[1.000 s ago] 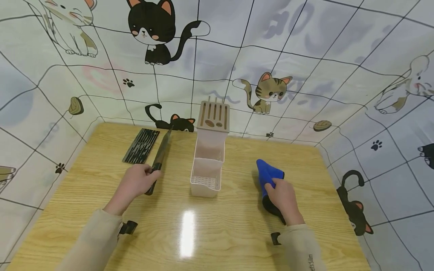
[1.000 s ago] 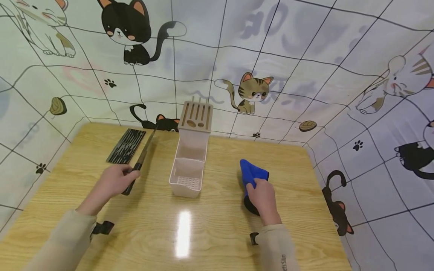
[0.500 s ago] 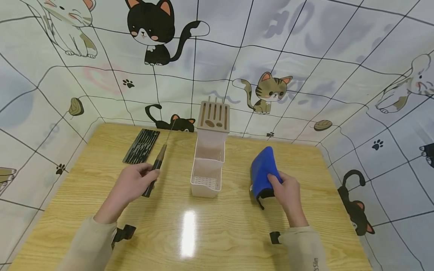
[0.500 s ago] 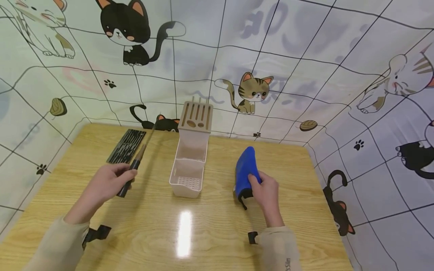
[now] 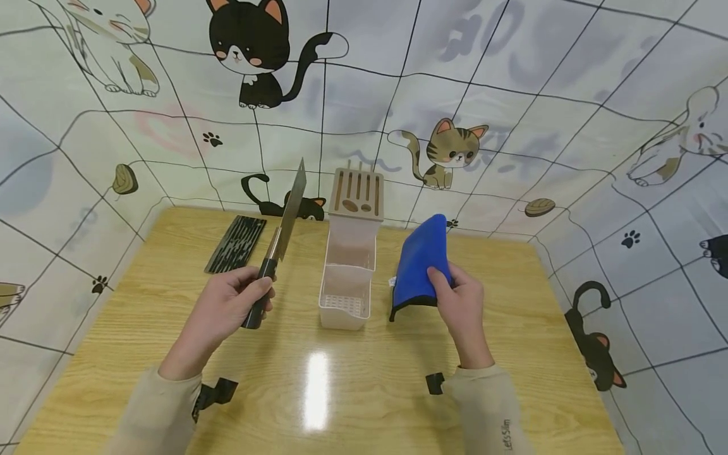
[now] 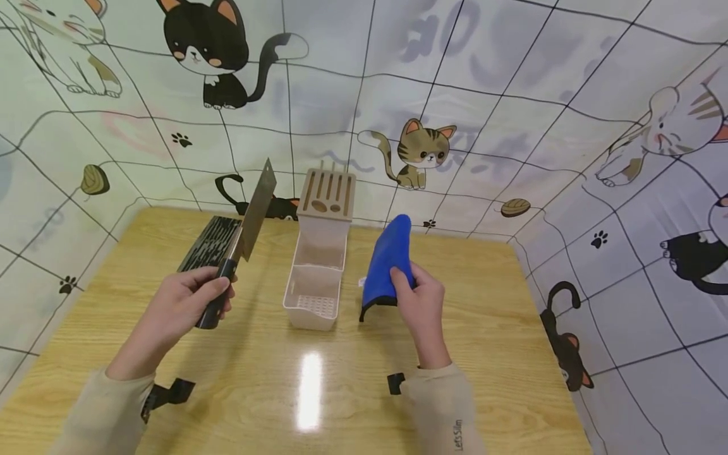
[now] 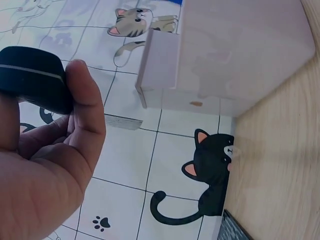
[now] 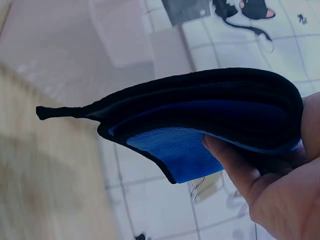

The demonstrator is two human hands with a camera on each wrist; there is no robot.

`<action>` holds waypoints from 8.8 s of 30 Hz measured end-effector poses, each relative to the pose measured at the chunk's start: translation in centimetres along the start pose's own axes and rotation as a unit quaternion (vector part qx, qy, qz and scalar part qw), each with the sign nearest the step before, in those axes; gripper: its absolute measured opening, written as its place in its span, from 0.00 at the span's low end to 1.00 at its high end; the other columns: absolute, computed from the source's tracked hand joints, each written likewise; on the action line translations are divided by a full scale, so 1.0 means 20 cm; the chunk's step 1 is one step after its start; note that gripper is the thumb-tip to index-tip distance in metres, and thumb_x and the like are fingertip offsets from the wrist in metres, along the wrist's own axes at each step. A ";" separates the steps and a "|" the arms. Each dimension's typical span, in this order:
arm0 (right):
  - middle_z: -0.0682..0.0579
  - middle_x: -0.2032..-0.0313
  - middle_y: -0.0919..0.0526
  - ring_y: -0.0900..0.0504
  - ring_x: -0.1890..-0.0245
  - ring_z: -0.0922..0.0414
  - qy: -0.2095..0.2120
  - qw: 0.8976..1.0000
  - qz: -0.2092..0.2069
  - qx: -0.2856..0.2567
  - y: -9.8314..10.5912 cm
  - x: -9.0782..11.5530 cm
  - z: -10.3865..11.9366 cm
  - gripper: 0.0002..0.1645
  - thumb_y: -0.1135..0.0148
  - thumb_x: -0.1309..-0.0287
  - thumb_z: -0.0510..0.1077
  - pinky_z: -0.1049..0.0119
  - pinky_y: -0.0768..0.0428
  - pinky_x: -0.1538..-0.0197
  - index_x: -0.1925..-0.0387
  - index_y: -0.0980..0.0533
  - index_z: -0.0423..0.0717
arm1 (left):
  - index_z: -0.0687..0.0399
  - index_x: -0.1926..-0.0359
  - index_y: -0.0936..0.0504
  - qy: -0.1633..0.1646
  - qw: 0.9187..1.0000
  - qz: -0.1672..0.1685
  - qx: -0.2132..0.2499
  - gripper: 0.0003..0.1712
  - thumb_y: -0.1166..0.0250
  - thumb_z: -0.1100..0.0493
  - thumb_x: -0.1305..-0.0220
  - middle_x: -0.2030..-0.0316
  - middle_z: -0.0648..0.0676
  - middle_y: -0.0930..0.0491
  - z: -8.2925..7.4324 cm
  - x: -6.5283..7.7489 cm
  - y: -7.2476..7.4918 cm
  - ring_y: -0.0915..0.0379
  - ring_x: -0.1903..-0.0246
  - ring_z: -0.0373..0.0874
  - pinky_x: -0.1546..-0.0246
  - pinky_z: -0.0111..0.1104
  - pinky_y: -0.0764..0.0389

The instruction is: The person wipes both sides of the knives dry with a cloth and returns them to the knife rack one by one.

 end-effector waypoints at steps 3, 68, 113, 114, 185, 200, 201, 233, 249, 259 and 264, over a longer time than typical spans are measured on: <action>0.39 0.66 0.13 0.14 0.75 0.65 0.021 0.999 0.005 -0.031 -0.05 0.00 0.06 0.13 0.38 0.36 0.44 0.68 0.17 0.70 0.55 0.16 0.41 | 0.68 0.55 0.23 -0.012 0.999 0.007 0.030 0.18 0.43 0.54 0.28 0.68 0.60 0.21 -0.01 0.01 -0.01 0.20 0.72 0.48 0.71 0.40 0.16; 0.42 0.43 0.21 0.24 0.40 0.48 0.385 0.903 0.042 0.184 -0.56 0.19 0.49 0.22 0.45 0.42 0.33 0.59 0.29 0.37 0.45 0.22 0.35 | 0.73 0.48 0.25 -0.070 0.987 0.040 0.138 0.25 0.50 0.51 0.24 0.70 0.62 0.26 -0.06 0.05 -0.33 0.27 0.76 0.44 0.76 0.36 0.21; 0.45 0.41 0.22 0.26 0.37 0.50 0.342 0.918 0.082 0.185 -0.51 0.26 0.41 0.23 0.46 0.41 0.31 0.60 0.30 0.36 0.43 0.23 0.39 | 0.71 0.47 0.26 -0.039 0.981 0.068 0.179 0.27 0.52 0.48 0.24 0.69 0.57 0.26 -0.07 0.05 -0.32 0.27 0.75 0.43 0.73 0.36 0.20; 0.45 0.41 0.22 0.26 0.37 0.50 0.341 0.918 0.080 0.186 -0.51 0.26 0.41 0.23 0.46 0.41 0.31 0.60 0.30 0.36 0.43 0.23 0.39 | 0.71 0.47 0.26 -0.042 0.980 0.070 0.179 0.27 0.52 0.48 0.24 0.69 0.57 0.26 -0.07 0.05 -0.32 0.27 0.75 0.43 0.73 0.36 0.20; 0.43 0.42 0.22 0.25 0.39 0.48 0.393 0.894 0.051 0.210 -0.52 0.06 0.59 0.22 0.47 0.40 0.29 0.61 0.31 0.35 0.44 0.23 0.36 | 0.71 0.48 0.24 -0.055 0.983 0.095 0.144 0.21 0.50 0.54 0.24 0.69 0.67 0.26 -0.06 0.09 -0.32 0.27 0.76 0.43 0.75 0.35 0.21; 0.42 0.42 0.22 0.25 0.39 0.47 0.406 0.891 0.049 0.198 -0.54 0.07 0.61 0.22 0.47 0.40 0.30 0.60 0.31 0.35 0.44 0.23 0.35 | 0.67 0.50 0.23 -0.054 0.986 0.078 0.137 0.23 0.48 0.49 0.25 0.69 0.64 0.25 -0.05 -0.02 -0.31 0.26 0.74 0.45 0.72 0.36 0.20; 0.42 0.42 0.22 0.25 0.39 0.47 0.405 0.891 0.048 0.199 -0.54 0.07 0.61 0.22 0.47 0.41 0.29 0.61 0.32 0.35 0.44 0.23 0.35 | 0.67 0.50 0.23 -0.055 0.986 0.079 0.138 0.23 0.48 0.49 0.25 0.69 0.64 0.25 -0.05 -0.02 -0.31 0.26 0.74 0.45 0.72 0.36 0.19; 0.41 0.42 0.22 0.25 0.39 0.47 0.407 0.888 0.025 0.214 -0.48 -0.05 0.64 0.23 0.50 0.41 0.27 0.61 0.31 0.35 0.45 0.23 0.33 | 0.69 0.55 0.22 -0.082 0.984 0.091 0.130 0.18 0.48 0.55 0.25 0.71 0.63 0.25 -0.07 0.04 -0.34 0.27 0.76 0.45 0.75 0.36 0.20; 0.43 0.40 0.23 0.26 0.37 0.48 0.368 0.901 0.027 0.226 -0.45 -0.14 0.64 0.24 0.51 0.40 0.28 0.60 0.30 0.36 0.43 0.24 0.36 | 0.70 0.53 0.22 -0.100 0.982 0.100 0.122 0.18 0.49 0.57 0.25 0.73 0.59 0.25 -0.07 0.08 -0.35 0.27 0.77 0.45 0.77 0.37 0.21; 0.41 0.42 0.22 0.26 0.38 0.47 0.432 0.878 0.045 0.202 -0.51 0.01 0.65 0.23 0.50 0.42 0.26 0.62 0.33 0.34 0.45 0.23 0.34 | 0.72 0.50 0.25 -0.091 0.980 0.087 0.154 0.21 0.51 0.55 0.24 0.71 0.60 0.26 -0.06 0.08 -0.32 0.27 0.76 0.43 0.75 0.35 0.21; 0.40 0.42 0.22 0.25 0.39 0.46 0.436 0.877 0.027 0.200 -0.51 0.00 0.66 0.23 0.51 0.41 0.25 0.62 0.32 0.34 0.45 0.24 0.32 | 0.71 0.51 0.23 -0.090 0.982 0.087 0.144 0.19 0.50 0.56 0.24 0.71 0.59 0.25 -0.07 0.08 -0.33 0.26 0.75 0.44 0.75 0.36 0.20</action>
Point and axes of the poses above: each hand's wrist, its own x-axis away from the middle knuckle, its own y-axis out of the back of the hand, z = x × y, the point moved 5 cm from there along -x, towards the middle knuckle
